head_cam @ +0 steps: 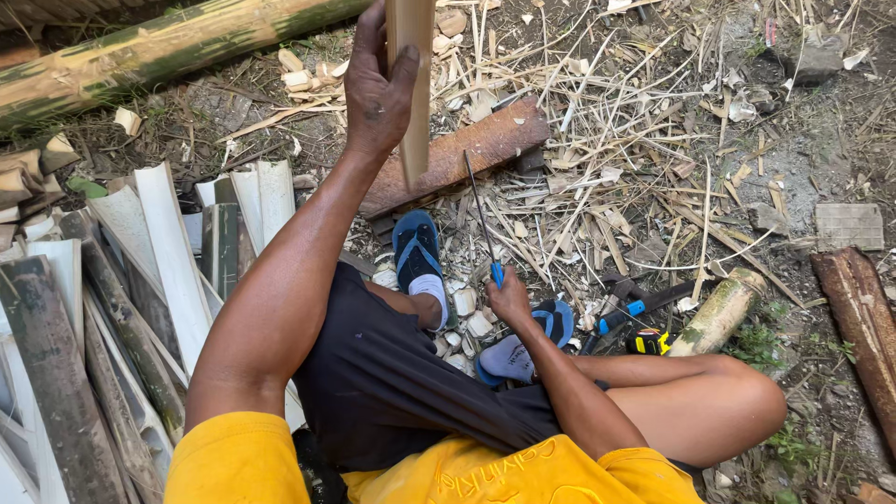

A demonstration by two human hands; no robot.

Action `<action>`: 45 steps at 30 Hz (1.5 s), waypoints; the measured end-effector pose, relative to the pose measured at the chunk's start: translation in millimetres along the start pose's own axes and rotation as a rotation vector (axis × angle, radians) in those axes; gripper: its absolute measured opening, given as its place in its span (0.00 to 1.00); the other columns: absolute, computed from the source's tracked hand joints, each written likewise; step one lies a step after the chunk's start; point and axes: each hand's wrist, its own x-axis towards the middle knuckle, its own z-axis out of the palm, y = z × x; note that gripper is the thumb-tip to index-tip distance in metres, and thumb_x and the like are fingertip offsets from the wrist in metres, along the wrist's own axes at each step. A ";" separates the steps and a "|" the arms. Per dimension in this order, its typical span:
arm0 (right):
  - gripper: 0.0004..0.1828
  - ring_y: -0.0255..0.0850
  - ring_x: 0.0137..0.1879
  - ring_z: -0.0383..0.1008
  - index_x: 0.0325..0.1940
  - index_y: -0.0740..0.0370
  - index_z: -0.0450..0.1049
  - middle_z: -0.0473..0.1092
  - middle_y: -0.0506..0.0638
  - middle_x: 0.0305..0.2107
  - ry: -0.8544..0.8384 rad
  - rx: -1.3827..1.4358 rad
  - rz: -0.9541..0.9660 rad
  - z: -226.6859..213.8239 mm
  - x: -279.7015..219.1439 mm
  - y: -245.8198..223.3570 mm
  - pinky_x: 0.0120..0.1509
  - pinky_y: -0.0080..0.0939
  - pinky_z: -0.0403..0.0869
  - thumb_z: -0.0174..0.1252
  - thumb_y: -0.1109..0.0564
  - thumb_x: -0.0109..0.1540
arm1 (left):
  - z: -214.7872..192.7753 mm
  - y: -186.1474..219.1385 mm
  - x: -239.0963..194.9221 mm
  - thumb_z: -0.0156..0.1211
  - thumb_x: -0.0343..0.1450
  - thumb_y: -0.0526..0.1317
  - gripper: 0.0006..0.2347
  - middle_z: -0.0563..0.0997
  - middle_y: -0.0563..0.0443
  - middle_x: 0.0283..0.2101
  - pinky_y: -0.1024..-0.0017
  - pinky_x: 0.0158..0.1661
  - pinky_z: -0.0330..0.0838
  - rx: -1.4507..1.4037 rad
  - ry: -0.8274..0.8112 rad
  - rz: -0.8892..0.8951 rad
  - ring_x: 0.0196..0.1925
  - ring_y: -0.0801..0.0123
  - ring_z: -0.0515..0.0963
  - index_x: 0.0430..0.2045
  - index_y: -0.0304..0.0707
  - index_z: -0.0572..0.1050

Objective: The person sits on the ground and uses a machete to split long bamboo poles into smaller strips. They repeatedly position the bamboo on a wooden block and strike it with the machete to separate the sections, then place the finished pieces into a pile.

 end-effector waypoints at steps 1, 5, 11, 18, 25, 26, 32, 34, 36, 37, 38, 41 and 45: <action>0.21 0.68 0.43 0.77 0.51 0.67 0.66 0.75 0.70 0.35 -0.016 0.012 0.026 -1.2 -2.3 -5.6 0.52 0.63 0.72 0.55 0.49 0.62 | 3.7 -5.4 -1.0 0.52 0.84 0.45 0.19 0.81 0.44 0.58 0.58 0.57 0.81 0.007 0.026 -0.036 0.59 0.63 0.84 0.70 0.49 0.59; 0.25 0.63 0.41 0.78 0.50 0.65 0.69 0.75 0.67 0.34 0.075 0.139 -0.095 -12.5 -9.6 -37.3 0.47 0.59 0.73 0.51 0.38 0.67 | 8.2 -19.2 -8.4 0.49 0.85 0.40 0.18 0.82 0.46 0.57 0.59 0.58 0.82 0.021 0.096 -0.026 0.59 0.62 0.86 0.72 0.53 0.58; 0.29 0.51 0.33 0.76 0.50 0.63 0.66 0.70 0.56 0.25 -0.021 0.219 -0.020 -49.9 -9.0 -127.3 0.40 0.57 0.73 0.37 0.35 0.71 | -7.0 -6.2 -2.5 0.51 0.80 0.34 0.24 0.77 0.44 0.57 0.64 0.49 0.86 -0.043 0.284 -0.131 0.55 0.65 0.84 0.71 0.52 0.53; 0.23 0.38 0.24 0.76 0.48 0.61 0.62 0.69 0.47 0.20 -0.020 0.465 -0.518 -101.8 -23.9 -258.0 0.26 0.42 0.74 0.34 0.39 0.73 | -20.1 46.9 -5.7 0.55 0.81 0.35 0.26 0.71 0.40 0.63 0.59 0.66 0.78 0.038 0.252 0.011 0.66 0.61 0.77 0.72 0.48 0.47; 0.23 0.41 0.23 0.70 0.47 0.59 0.63 0.66 0.48 0.19 0.047 0.396 -0.613 -88.1 -23.4 -280.3 0.25 0.45 0.68 0.35 0.38 0.75 | -47.6 82.0 10.0 0.53 0.81 0.44 0.16 0.82 0.36 0.55 0.58 0.60 0.80 -0.139 0.301 0.028 0.60 0.56 0.84 0.58 0.31 0.71; 0.23 0.41 0.23 0.70 0.46 0.59 0.64 0.66 0.47 0.19 0.053 0.372 -0.612 -86.3 -23.8 -279.8 0.25 0.46 0.67 0.36 0.38 0.76 | -49.3 81.4 9.2 0.52 0.81 0.44 0.16 0.83 0.37 0.53 0.59 0.58 0.80 -0.215 0.336 0.022 0.59 0.56 0.86 0.57 0.29 0.71; 0.21 0.48 0.20 0.72 0.47 0.60 0.63 0.67 0.54 0.17 -0.035 0.400 -0.591 -88.0 -31.4 -286.4 0.26 0.51 0.71 0.36 0.40 0.72 | -53.9 78.8 -0.3 0.46 0.84 0.42 0.16 0.80 0.39 0.53 0.61 0.63 0.79 -0.405 0.326 0.003 0.56 0.60 0.82 0.64 0.31 0.65; 0.21 0.52 0.26 0.75 0.47 0.62 0.64 0.70 0.57 0.21 0.061 0.379 -0.548 -86.2 -24.4 -290.1 0.29 0.54 0.71 0.39 0.41 0.73 | -48.3 79.6 -3.5 0.45 0.84 0.41 0.16 0.79 0.40 0.53 0.63 0.61 0.79 -0.345 0.333 0.048 0.55 0.62 0.80 0.66 0.32 0.63; 0.20 0.57 0.29 0.76 0.49 0.62 0.64 0.72 0.59 0.22 0.093 0.370 -0.523 -88.9 -20.5 -295.0 0.31 0.58 0.71 0.40 0.42 0.74 | -49.2 79.2 -0.9 0.44 0.84 0.40 0.16 0.79 0.41 0.53 0.63 0.60 0.79 -0.323 0.340 0.077 0.55 0.62 0.80 0.67 0.33 0.62; 0.20 0.58 0.29 0.76 0.51 0.61 0.64 0.72 0.59 0.22 0.073 0.370 -0.514 -91.9 -20.9 -296.8 0.32 0.59 0.70 0.41 0.42 0.73 | -53.1 77.2 2.6 0.43 0.84 0.39 0.16 0.79 0.41 0.52 0.63 0.60 0.79 -0.331 0.345 0.076 0.55 0.61 0.80 0.67 0.32 0.62; 0.20 0.60 0.29 0.76 0.52 0.61 0.64 0.72 0.60 0.22 0.056 0.372 -0.494 -95.0 -23.0 -298.1 0.33 0.60 0.70 0.41 0.42 0.73 | -54.9 76.1 1.9 0.43 0.84 0.39 0.16 0.78 0.41 0.52 0.63 0.60 0.78 -0.323 0.340 0.070 0.54 0.62 0.79 0.66 0.32 0.63; 0.20 0.58 0.28 0.78 0.48 0.61 0.64 0.72 0.60 0.20 -0.046 0.376 -0.519 -92.0 -32.8 -291.3 0.34 0.59 0.72 0.41 0.41 0.72 | -55.8 76.6 -3.2 0.42 0.84 0.39 0.16 0.76 0.44 0.51 0.65 0.57 0.75 -0.284 0.322 0.073 0.52 0.64 0.77 0.66 0.32 0.62; 0.23 0.66 0.39 0.77 0.51 0.63 0.67 0.74 0.68 0.30 0.014 0.250 -0.319 -45.9 10.4 -249.5 0.43 0.63 0.73 0.42 0.40 0.71 | -54.5 79.8 -9.8 0.43 0.83 0.40 0.17 0.76 0.44 0.50 0.65 0.58 0.74 -0.253 0.333 0.080 0.54 0.63 0.77 0.67 0.32 0.61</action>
